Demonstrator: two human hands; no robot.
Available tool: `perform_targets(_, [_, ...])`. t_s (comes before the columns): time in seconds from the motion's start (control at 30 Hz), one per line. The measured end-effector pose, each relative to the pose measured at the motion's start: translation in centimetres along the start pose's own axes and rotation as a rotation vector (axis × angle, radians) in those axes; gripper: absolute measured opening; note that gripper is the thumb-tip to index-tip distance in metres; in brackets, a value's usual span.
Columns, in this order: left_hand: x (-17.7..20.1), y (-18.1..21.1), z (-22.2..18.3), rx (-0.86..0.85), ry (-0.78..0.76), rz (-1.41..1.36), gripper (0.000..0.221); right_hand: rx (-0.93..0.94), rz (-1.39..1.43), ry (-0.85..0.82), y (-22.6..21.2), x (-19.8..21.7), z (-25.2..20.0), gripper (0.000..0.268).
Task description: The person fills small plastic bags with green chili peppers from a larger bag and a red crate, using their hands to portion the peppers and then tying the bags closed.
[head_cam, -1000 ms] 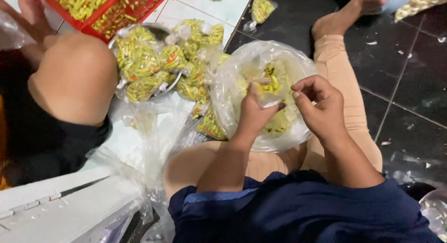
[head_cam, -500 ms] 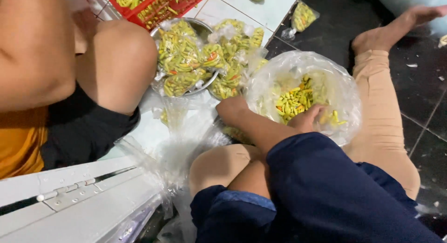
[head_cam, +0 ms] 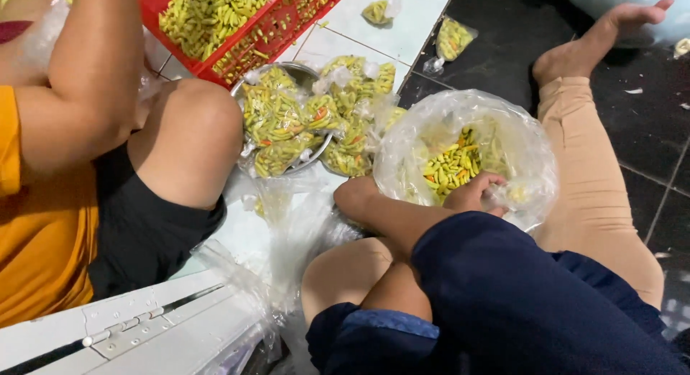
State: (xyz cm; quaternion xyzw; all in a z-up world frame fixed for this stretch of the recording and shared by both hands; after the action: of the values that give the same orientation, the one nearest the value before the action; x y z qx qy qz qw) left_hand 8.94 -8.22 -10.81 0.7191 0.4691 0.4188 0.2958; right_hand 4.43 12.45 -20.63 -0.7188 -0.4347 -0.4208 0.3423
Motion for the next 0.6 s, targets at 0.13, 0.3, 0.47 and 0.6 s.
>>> perform_targets(0.13, [-1.0,-0.8,1.3,-0.094,0.024,-0.003,0.051,-0.051,0.094,0.144,0.0,6.9,-5.2,0.013])
perform_targets(0.3, [3.4,2.1,-1.1,-0.543,0.293,-0.391,0.039,-0.066,0.584,0.384,0.4,20.0,-20.6,0.019])
perform_targets(0.47, [10.5,0.8,-3.6,-0.609,0.445,-0.835,0.038,0.007,1.023,0.886,7.8,22.3,-31.6,0.010])
perform_targets(0.6, [11.1,1.3,-3.9,-0.699,0.564,-0.842,0.031,-0.301,1.003,1.079,15.1,20.3,-36.0,0.012])
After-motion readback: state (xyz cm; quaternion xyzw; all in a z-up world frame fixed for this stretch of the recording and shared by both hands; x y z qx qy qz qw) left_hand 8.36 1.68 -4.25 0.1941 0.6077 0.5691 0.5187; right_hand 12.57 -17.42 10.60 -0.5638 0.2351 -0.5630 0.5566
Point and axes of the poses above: each hand's wrist, its own z-axis towards the middle knuckle, its own x-axis out of the back of the hand, y = z × x, the point moved 6 cm from there along z, towards the middle knuckle, and after that the axes turned 2 degrees about z, right-handed, at the moved point
